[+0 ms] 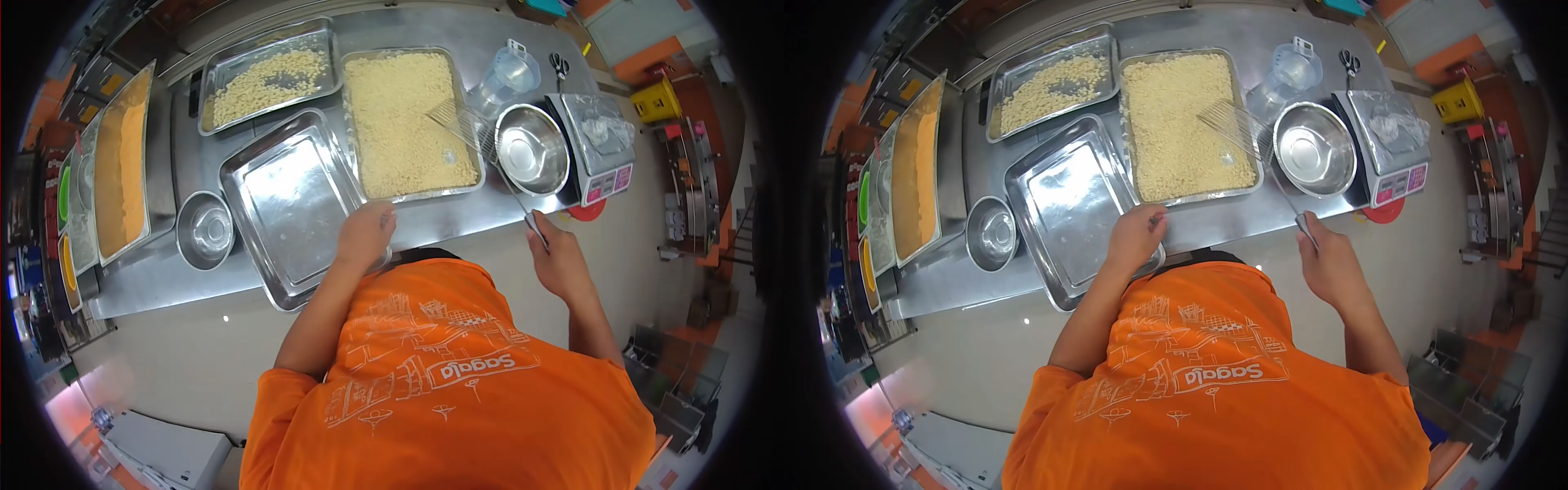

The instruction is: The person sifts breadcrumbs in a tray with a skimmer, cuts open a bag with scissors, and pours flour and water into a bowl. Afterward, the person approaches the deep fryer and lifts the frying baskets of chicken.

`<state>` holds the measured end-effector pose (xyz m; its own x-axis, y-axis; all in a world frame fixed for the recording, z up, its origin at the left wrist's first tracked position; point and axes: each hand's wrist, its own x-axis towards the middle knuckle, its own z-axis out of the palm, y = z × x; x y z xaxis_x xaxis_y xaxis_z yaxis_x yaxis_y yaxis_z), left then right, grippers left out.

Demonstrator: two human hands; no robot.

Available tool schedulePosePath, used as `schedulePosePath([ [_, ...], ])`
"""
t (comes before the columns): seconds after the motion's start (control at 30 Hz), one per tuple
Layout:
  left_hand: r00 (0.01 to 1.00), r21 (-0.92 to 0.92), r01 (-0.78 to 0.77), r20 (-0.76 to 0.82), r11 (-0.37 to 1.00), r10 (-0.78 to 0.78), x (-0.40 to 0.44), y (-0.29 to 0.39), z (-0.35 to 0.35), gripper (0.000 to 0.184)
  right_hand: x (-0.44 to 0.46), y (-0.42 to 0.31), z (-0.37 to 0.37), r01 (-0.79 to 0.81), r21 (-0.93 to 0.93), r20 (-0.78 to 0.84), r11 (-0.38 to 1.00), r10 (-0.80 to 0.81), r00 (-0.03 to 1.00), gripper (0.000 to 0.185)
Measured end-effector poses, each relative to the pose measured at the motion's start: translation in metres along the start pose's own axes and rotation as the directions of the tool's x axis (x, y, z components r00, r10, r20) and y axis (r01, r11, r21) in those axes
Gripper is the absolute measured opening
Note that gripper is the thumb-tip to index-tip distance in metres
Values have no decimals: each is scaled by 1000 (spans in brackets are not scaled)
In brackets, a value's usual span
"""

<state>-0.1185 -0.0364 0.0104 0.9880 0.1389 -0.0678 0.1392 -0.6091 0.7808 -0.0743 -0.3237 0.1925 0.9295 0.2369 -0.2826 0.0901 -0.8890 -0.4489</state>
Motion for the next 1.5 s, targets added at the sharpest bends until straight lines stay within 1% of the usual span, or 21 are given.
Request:
schedulePosePath([
  [0.03, 998, 91, -34, 65, 995, 28, 0, 2, 1, 23, -6, 0, 8, -18, 4, -4, 1000, 18, 1000, 37],
  [0.07, 996, 92, -45, 77, 995, 37, -1, 1, 3, 23, -9, 2, 19, 7, -1, -10, 1000, -7, 1000, 38],
  [0.13, 985, 250, 55, 145, 967, -93, -1, -2, 2, 21, -19, 0, 35, 35, -8, 1, 999, -35, 999, 38],
  [0.17, 984, 253, 45, 154, 966, -87, -1, -3, 1, 21, -26, -5, 39, 26, -4, -4, 1000, -26, 1000, 38],
  [0.23, 970, 327, 103, 177, 939, -168, -1, 2, -9, 22, -37, -20, 40, -95, 39, 98, 995, 91, 991, 37],
  [0.3, 973, 310, 126, 146, 942, -179, -3, -10, -7, 18, -41, -29, 38, -153, 70, 142, 986, 142, 980, 36],
  [0.37, 975, 290, 156, 107, 944, -194, -3, -18, -6, 16, -45, -33, 40, -185, 206, 156, 961, 154, 976, 33],
  [0.47, 970, 254, 200, 81, 946, -227, 5, -16, -14, 20, -42, -37, 47, -228, 281, 230, 932, 165, 959, 27],
  [0.57, 948, 175, 313, -1, 934, -317, 12, -15, -11, 33, -40, -40, 55, -226, 302, 249, 926, 152, 957, 20],
  [0.67, 945, 69, 324, -78, 944, -319, 12, -19, -8, 42, -39, -40, 61, -262, 369, 272, 892, 166, 948, 17],
  [0.73, 924, -157, 363, -64, 918, -376, 12, -18, -4, 43, -36, -40, 65, -255, 390, 289, 885, 145, 946, 17],
  [0.83, 934, -166, 319, -112, 933, -339, 10, -16, 6, 44, -33, -39, 74, -236, 424, 293, 875, 114, 949, 17],
  [1.0, 939, -163, 314, -94, 935, -331, 11, -16, 9, 43, -21, -51, 84, -203, 453, 302, 868, 65, 951, 17],
  [1.07, 948, -141, 291, -95, 946, -305, 13, -18, 5, 42, -16, -55, 85, -279, 469, 390, 838, 87, 917, 19],
  [1.17, 948, -123, 303, -62, 945, -312, 21, -14, 0, 41, -11, -59, 83, -310, 472, 429, 825, 91, 898, 21],
  [1.23, 962, 119, 67, -270, 991, -33, 26, -15, 0, 41, -12, -51, 86, -235, 472, 378, 850, 46, 925, 21],
  [1.27, 962, 121, 66, -272, 990, -31, 29, -15, 0, 41, -12, -46, 87, -163, 466, 328, 869, 2, 945, 21],
  [1.33, 974, 86, 218, -87, 972, -210, 35, -5, -6, 43, -13, -39, 89, -150, 475, 322, 867, -13, 947, 20],
  [1.4, 967, 81, 251, -71, 964, -246, 40, 6, -9, 42, -13, -39, 86, -139, 484, 317, 864, -25, 948, 19],
  [1.47, 959, 78, 281, -53, 957, -277, 45, 6, -6, 41, -10, -46, 80, -354, 529, 473, 771, 78, 877, 18],
  [1.5, 958, 71, 282, -64, 957, -278, 51, 3, -2, 41, -8, -43, 78, -349, 536, 467, 769, 75, 881, 18],
])
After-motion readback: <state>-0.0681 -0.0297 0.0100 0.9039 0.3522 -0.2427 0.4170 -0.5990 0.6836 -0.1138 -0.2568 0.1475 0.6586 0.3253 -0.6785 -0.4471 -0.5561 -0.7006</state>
